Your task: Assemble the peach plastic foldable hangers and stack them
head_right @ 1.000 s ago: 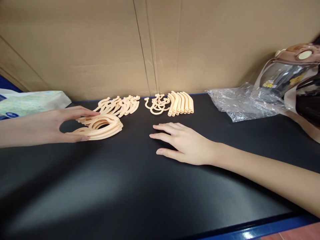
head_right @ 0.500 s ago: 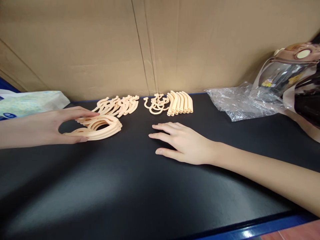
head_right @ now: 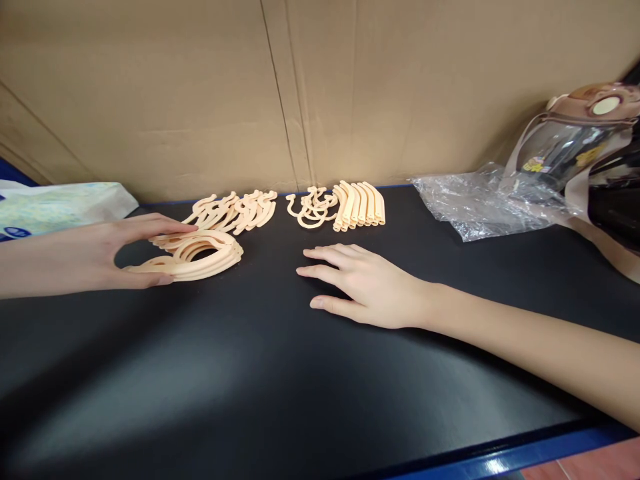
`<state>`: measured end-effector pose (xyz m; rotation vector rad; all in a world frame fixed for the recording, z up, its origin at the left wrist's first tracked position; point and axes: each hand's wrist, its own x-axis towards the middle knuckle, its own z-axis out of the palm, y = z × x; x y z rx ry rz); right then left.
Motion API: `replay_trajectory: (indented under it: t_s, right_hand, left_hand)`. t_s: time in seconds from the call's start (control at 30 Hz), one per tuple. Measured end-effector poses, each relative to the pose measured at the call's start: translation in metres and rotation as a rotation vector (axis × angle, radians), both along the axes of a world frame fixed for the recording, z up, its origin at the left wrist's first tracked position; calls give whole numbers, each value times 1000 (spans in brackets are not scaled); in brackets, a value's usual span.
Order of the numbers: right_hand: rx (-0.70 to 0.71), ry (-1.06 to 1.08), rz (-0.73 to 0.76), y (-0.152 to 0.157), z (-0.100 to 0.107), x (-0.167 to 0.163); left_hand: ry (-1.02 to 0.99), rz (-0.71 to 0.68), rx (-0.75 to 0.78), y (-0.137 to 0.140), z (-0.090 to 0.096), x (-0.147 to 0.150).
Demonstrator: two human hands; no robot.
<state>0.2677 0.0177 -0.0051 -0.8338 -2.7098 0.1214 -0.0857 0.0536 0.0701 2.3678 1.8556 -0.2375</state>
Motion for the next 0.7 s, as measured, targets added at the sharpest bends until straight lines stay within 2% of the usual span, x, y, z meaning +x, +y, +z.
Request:
replay_trajectory:
  t_s: [0.7]
  right_hand:
    - [-5, -11, -4, 0, 0, 1]
  left_hand:
    - [5, -6, -11, -2, 2, 3]
